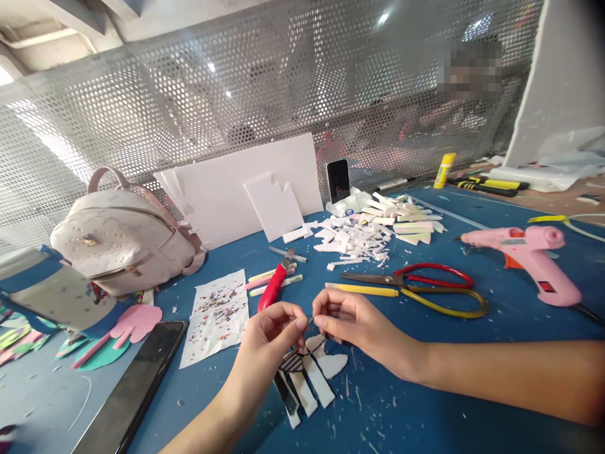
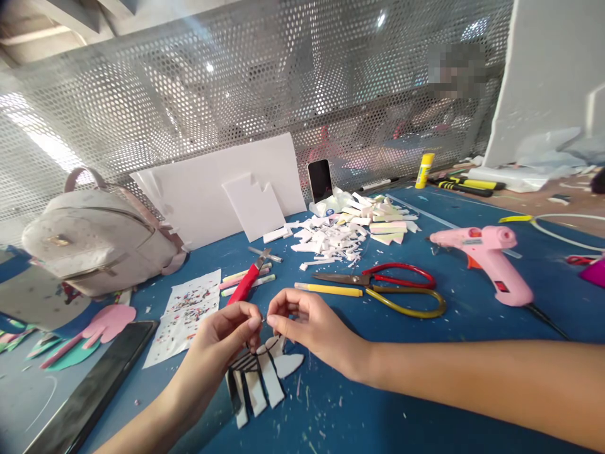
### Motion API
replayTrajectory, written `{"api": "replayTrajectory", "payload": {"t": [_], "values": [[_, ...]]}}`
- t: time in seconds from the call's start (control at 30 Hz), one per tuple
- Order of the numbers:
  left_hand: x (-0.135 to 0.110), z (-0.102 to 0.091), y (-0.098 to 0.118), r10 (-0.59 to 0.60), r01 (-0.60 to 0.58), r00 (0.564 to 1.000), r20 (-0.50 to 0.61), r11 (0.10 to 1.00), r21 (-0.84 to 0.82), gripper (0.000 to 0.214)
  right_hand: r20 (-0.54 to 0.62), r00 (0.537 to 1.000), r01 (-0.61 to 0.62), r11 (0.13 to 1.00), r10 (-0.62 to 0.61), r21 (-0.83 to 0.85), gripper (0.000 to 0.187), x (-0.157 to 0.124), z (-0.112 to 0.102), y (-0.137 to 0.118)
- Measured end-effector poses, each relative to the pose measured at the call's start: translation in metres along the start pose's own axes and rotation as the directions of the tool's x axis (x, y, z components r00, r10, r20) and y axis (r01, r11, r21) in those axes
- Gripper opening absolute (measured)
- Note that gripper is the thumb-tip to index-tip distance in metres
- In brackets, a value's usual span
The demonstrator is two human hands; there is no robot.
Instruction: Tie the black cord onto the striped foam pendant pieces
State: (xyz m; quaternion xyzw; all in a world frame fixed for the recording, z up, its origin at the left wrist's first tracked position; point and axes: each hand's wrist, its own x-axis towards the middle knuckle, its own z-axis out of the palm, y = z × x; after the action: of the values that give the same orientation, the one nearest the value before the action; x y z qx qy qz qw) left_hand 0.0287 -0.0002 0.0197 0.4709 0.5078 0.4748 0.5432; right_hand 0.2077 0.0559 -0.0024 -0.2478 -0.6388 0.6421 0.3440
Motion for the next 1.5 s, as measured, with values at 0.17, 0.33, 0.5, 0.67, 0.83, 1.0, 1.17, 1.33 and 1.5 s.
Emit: {"api": "replayTrajectory", "payload": {"t": [0.17,0.33,0.5,0.67,0.83,1.0,1.17,1.33,1.5], "values": [[0.0004,-0.0001,0.0004,-0.008,0.008,1.0,-0.001,1.0,-0.009,0.024,-0.001,1.0,0.005,0.999,-0.005,0.036,0.022,0.0002,-0.0002,0.0004],[0.0008,-0.0002,0.0005,-0.033,0.033,0.999,-0.001,0.999,-0.017,0.027,0.002,1.0,-0.007,0.998,0.007,0.056,0.024,0.0004,0.0,0.0011],[0.0012,-0.0009,0.0,-0.048,0.049,0.999,0.013,0.998,-0.031,0.029,-0.013,1.0,0.01,0.998,-0.009,0.058,0.023,0.0004,0.0005,0.002],[0.0024,-0.0017,-0.0013,-0.053,0.054,0.998,0.028,0.997,-0.062,0.031,-0.05,0.998,0.051,0.998,-0.05,0.025,0.024,0.0026,0.0004,0.0047],[0.0026,-0.0016,-0.0018,-0.071,0.073,0.997,0.03,0.994,-0.076,0.031,-0.067,0.992,0.102,0.994,-0.105,-0.044,0.019,0.0023,-0.0007,0.0068],[0.0021,-0.0019,-0.0021,-0.078,0.08,0.996,0.035,0.994,-0.08,0.03,-0.051,0.989,0.134,0.985,-0.141,-0.111,0.012,-0.0001,-0.0004,0.004],[0.0022,-0.0014,-0.0007,-0.069,0.072,0.997,0.039,0.994,-0.077,0.032,-0.041,0.987,0.148,0.976,-0.157,-0.161,0.009,-0.0018,0.0004,0.0007],[0.0016,-0.001,0.0005,-0.077,0.08,0.996,0.042,0.994,-0.079,0.032,-0.037,0.986,0.154,0.974,-0.163,-0.169,0.008,-0.0019,0.0004,0.0005],[0.0012,-0.0007,0.0,-0.089,0.091,0.996,0.024,0.993,-0.081,0.034,-0.04,0.988,0.144,0.976,-0.152,-0.166,0.006,-0.0015,0.0001,-0.0001]]}}
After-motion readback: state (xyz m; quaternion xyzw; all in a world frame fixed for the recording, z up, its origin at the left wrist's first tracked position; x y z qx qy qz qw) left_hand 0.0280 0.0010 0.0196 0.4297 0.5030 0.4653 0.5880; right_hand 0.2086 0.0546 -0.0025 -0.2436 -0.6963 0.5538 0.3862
